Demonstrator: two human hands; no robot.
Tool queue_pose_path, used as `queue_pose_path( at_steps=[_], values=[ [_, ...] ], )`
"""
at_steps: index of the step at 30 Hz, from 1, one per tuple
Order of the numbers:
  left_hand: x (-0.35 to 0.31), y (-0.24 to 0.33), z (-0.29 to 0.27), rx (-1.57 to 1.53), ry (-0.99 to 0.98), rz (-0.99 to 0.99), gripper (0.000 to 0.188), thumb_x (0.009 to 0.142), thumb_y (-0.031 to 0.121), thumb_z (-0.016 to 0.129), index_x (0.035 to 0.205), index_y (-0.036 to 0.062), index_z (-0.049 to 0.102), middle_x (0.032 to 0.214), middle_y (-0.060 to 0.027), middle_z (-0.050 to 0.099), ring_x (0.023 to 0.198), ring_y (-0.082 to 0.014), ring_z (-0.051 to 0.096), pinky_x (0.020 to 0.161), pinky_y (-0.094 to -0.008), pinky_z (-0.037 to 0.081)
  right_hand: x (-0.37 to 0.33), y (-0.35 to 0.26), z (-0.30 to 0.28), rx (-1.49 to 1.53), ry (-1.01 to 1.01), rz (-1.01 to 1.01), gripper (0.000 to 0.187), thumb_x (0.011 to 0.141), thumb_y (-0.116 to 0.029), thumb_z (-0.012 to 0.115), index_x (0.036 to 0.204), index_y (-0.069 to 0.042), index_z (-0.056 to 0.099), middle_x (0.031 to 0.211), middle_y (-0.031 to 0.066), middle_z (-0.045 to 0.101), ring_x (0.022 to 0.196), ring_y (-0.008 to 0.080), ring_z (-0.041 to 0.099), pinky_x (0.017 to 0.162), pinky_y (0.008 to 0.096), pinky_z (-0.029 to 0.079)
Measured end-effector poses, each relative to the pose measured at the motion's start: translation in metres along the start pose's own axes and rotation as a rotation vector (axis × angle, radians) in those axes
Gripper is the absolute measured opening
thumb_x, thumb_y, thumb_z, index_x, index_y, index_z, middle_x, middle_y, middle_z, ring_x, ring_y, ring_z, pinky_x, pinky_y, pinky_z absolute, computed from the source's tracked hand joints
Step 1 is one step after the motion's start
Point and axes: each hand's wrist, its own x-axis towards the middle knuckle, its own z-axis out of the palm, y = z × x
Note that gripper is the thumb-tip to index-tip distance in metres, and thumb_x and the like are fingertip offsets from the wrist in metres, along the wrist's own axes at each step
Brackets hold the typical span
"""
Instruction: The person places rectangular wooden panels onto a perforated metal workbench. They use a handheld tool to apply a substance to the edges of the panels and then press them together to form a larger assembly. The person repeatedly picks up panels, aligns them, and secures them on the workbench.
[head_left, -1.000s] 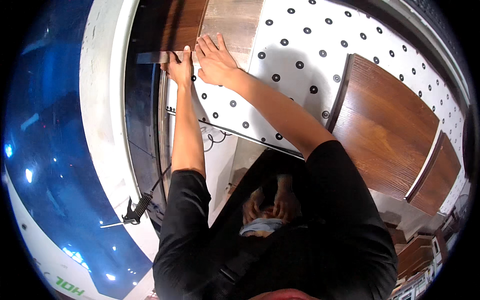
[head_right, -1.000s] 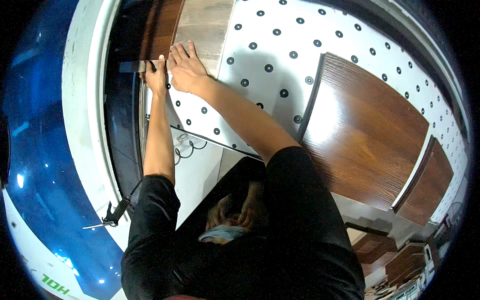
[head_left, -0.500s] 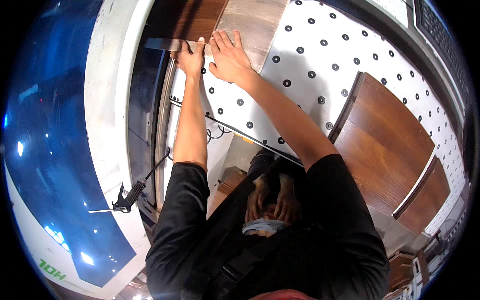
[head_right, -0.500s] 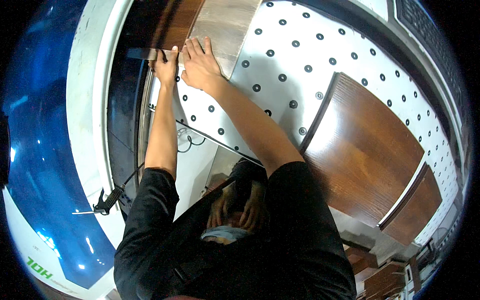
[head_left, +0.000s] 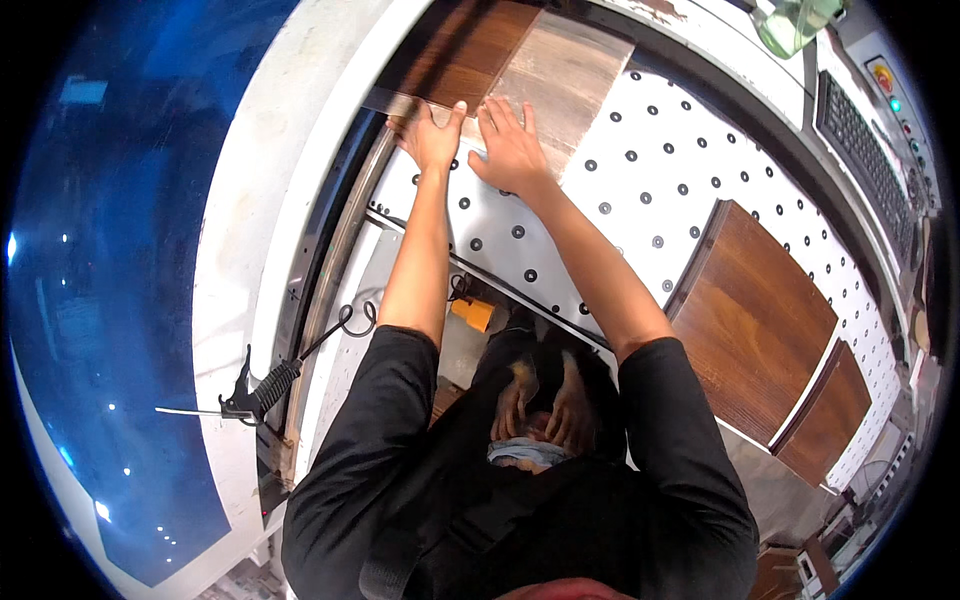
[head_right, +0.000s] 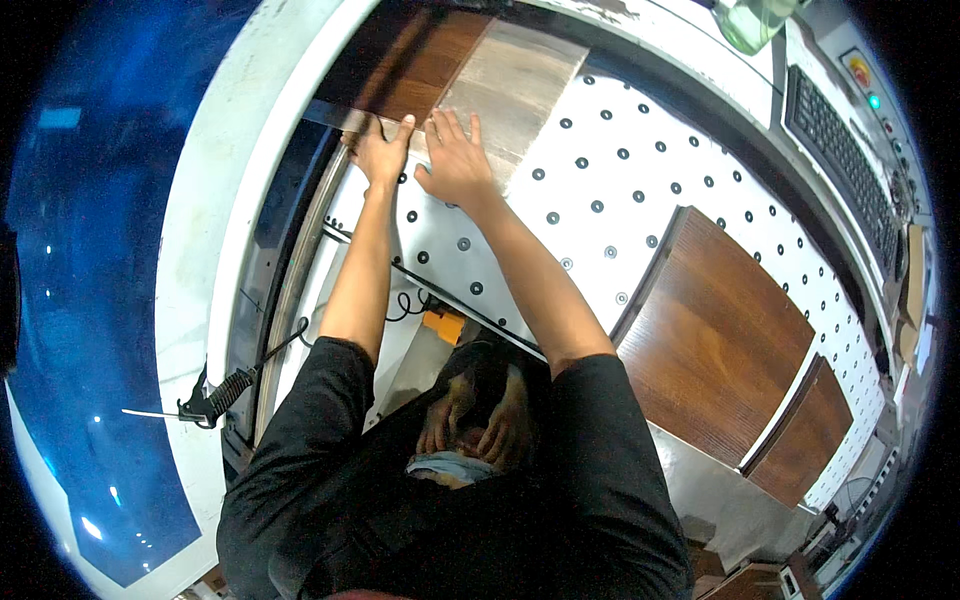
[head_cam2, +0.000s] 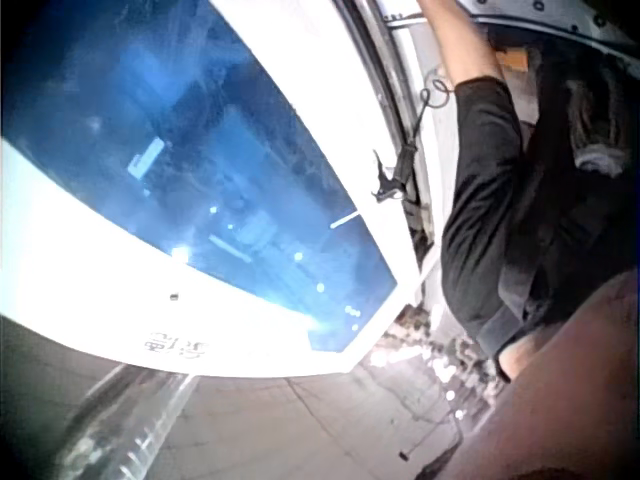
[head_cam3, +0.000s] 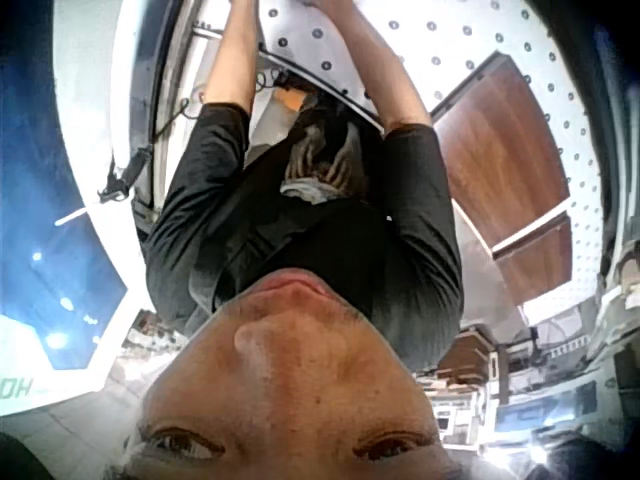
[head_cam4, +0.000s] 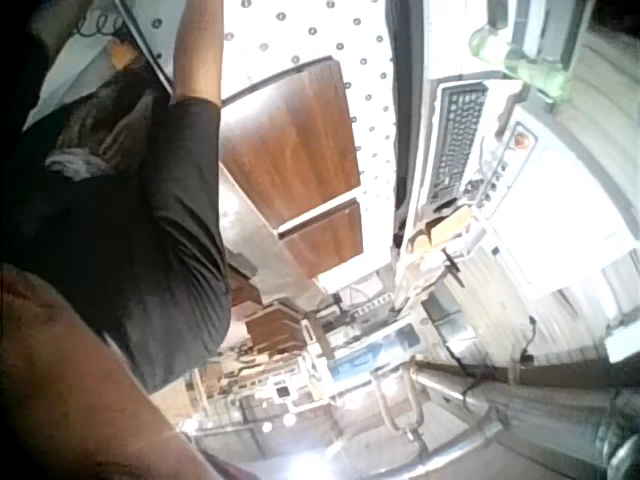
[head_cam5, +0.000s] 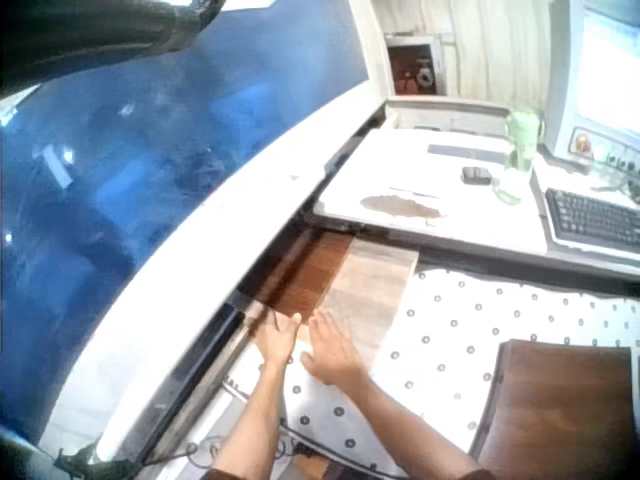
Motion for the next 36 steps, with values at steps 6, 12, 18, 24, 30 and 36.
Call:
queue_pose_path(
  at_steps=[6, 12, 18, 24, 30, 36],
  values=[
    [0.002, -0.001, -0.004, -0.019, -0.059, -0.04, 0.104, 0.082, 0.074, 0.062, 0.155, 0.0036, 0.037, 0.152, -0.0439, 0.028, 0.149, -0.0583, 0.003, 0.12, -0.062, 0.0, -0.017, -0.017, -0.01, -0.025, 0.082, 0.013, 0.058, 0.088, -0.03, 0.063, 0.138, -0.001, 0.054, 0.15, 0.0223, 0.044, 0.145, 0.0381, 0.034, 0.122, 0.0574, 0.018],
    [-0.005, -0.009, -0.006, 0.079, -0.043, -0.013, 0.099, 0.086, 0.072, 0.057, 0.157, 0.0068, 0.033, 0.147, -0.0518, 0.022, 0.147, -0.0609, 0.005, 0.122, -0.0593, 0.001, -0.124, -0.055, -0.049, 0.036, 0.134, 0.101, 0.051, 0.089, -0.021, 0.062, 0.135, 0.001, 0.056, 0.146, 0.0276, 0.045, 0.14, 0.0449, 0.037, 0.12, 0.0575, 0.022],
    [-0.123, -0.001, -0.038, 0.031, -0.089, 0.438, 0.085, 0.092, 0.059, 0.061, 0.156, 0.01, 0.036, 0.156, -0.0418, 0.021, 0.148, -0.0535, 0.017, 0.121, -0.0594, 0.011, -0.242, -0.068, -0.091, -0.03, 0.01, 0.203, 0.053, 0.093, -0.024, 0.061, 0.141, -0.004, 0.053, 0.152, 0.0255, 0.039, 0.144, 0.045, 0.033, 0.121, 0.0569, 0.021],
    [-0.214, 0.003, -0.08, -0.083, -0.211, 0.508, 0.08, 0.089, 0.056, 0.068, 0.15, 0.0083, 0.047, 0.158, -0.0374, 0.022, 0.149, -0.0518, 0.019, 0.119, -0.0622, 0.01, -0.263, -0.075, -0.102, -0.06, 0.004, 0.183, 0.054, 0.092, -0.028, 0.06, 0.142, -0.008, 0.052, 0.151, 0.0213, 0.042, 0.143, 0.042, 0.034, 0.12, 0.0572, 0.021],
    [-0.216, 0.074, -0.163, -1.541, -0.985, 0.196, 0.124, 0.076, 0.084, 0.061, 0.157, -0.0004, 0.02, 0.156, -0.0321, 0.032, 0.143, -0.0449, 0.038, 0.116, -0.0548, 0.036, -0.265, -0.072, -0.097, -0.144, -0.003, 0.157, 0.056, 0.091, -0.03, 0.058, 0.141, -0.005, 0.051, 0.151, 0.0234, 0.041, 0.143, 0.0431, 0.034, 0.119, 0.0598, 0.021],
    [-0.222, 0.116, -0.195, -1.946, -1.15, 0.412, 0.145, 0.058, 0.094, 0.062, 0.162, 0.0092, 0.007, 0.154, -0.0423, 0.024, 0.141, -0.0581, 0.031, 0.108, -0.0651, 0.037, -0.265, -0.074, -0.097, -0.166, -0.011, 0.14, 0.057, 0.091, -0.029, 0.06, 0.138, 0.0, 0.052, 0.151, 0.0237, 0.04, 0.142, 0.044, 0.033, 0.118, 0.0608, 0.022]
  ],
)
